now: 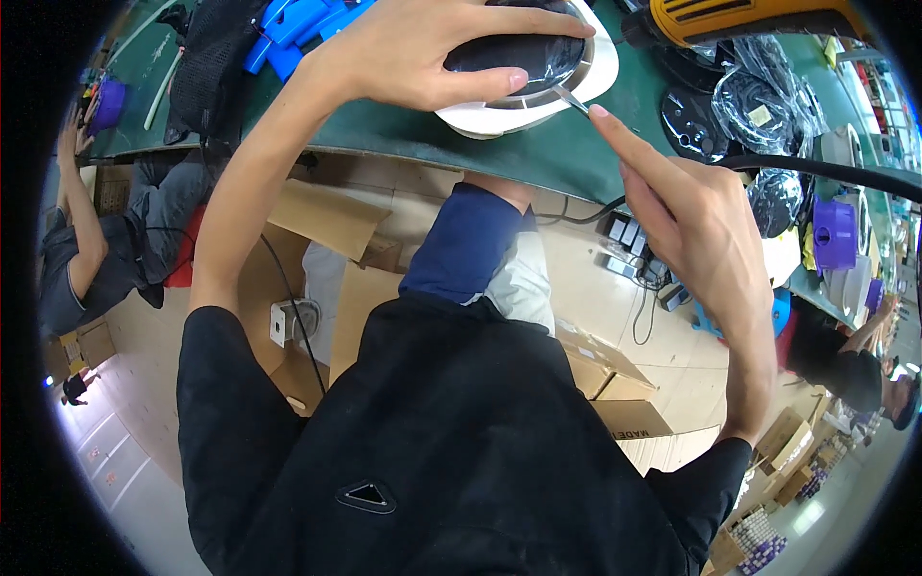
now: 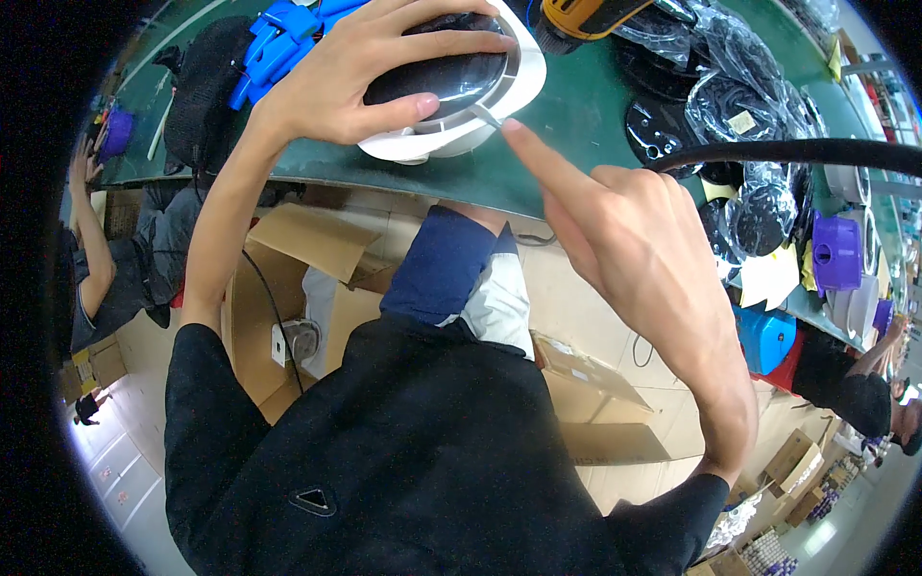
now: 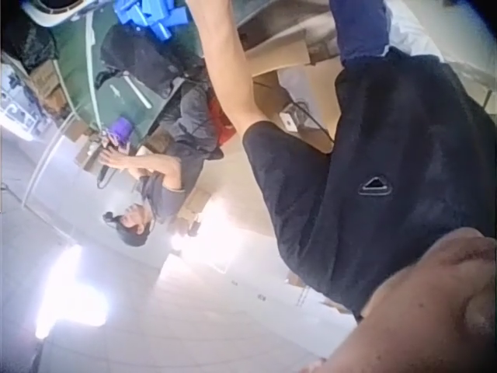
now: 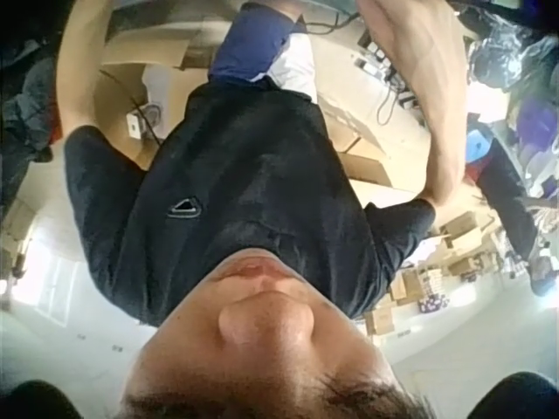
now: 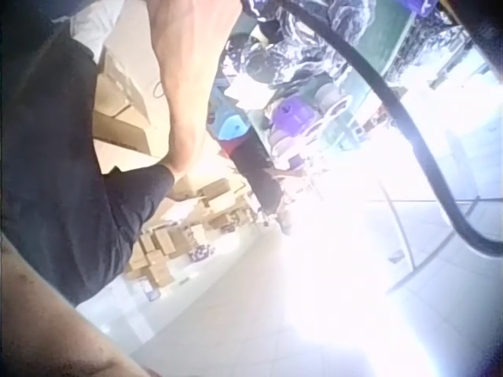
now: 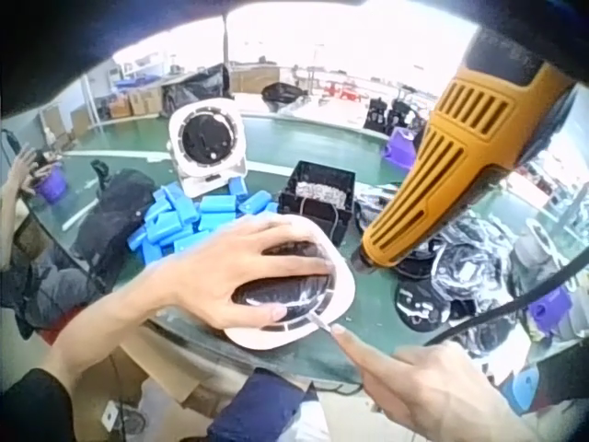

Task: The person assembles an electronic fan by installing a circuit board, fan blade, and battery pack into a plastic casing, then securing the electric fan housing with an electric screwdriver.

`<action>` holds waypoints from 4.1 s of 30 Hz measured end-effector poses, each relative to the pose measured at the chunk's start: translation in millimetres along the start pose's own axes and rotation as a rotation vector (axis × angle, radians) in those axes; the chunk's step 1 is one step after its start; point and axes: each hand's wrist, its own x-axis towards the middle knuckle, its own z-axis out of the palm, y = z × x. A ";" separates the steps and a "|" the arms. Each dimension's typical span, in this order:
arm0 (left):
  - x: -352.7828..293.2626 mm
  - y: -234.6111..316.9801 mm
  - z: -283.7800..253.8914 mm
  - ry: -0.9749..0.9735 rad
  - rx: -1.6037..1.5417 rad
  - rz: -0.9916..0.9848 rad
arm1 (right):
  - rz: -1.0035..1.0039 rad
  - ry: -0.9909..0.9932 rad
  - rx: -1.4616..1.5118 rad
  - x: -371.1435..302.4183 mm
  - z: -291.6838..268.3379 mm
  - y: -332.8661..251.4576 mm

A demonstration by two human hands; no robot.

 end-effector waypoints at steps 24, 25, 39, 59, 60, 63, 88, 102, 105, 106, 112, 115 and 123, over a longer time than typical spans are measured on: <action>-5.3 -7.0 9.3 0.050 0.024 0.044 | 0.054 0.070 -0.113 -9.7 20.7 -13.6; -6.0 -7.8 9.5 0.054 0.035 0.058 | 0.051 0.071 -0.112 -10.8 22.0 -13.9; -2.4 -1.6 3.1 0.075 0.058 0.098 | -0.048 0.072 -0.164 -2.5 7.0 -9.9; 9.8 22.8 -14.6 -0.191 -0.085 -0.407 | -0.020 -0.038 -0.108 0.2 -1.3 -22.9; 9.7 24.1 -15.9 -0.189 -0.079 -0.412 | -0.026 -0.054 -0.139 -3.6 3.6 -23.6; 10.7 26.3 -17.1 -0.215 -0.071 -0.422 | 0.000 -0.026 -0.157 -10.8 19.4 -23.2; 8.7 -2.4 15.8 0.089 0.058 0.142 | 0.053 0.046 -0.083 -11.2 -2.7 -16.7; 34.9 22.5 -10.6 -0.396 -0.029 -0.435 | 0.026 0.125 -0.020 -16.2 21.9 1.1; 35.3 23.7 -10.8 -0.351 -0.043 -0.402 | 0.025 0.145 -0.019 -16.3 24.6 0.7; 37.0 24.3 -10.8 -0.357 -0.046 -0.400 | 0.032 0.141 -0.029 -16.5 23.8 0.4; 39.6 25.1 -10.7 -0.399 -0.062 -0.454 | -0.073 0.155 0.063 -7.6 12.5 8.5; 38.3 25.0 -10.4 -0.371 -0.047 -0.443 | -0.050 0.096 -0.034 -6.3 2.9 1.7; 42.3 24.8 -10.0 -0.389 -0.040 -0.444 | -0.037 0.112 -0.307 -13.2 12.5 -3.5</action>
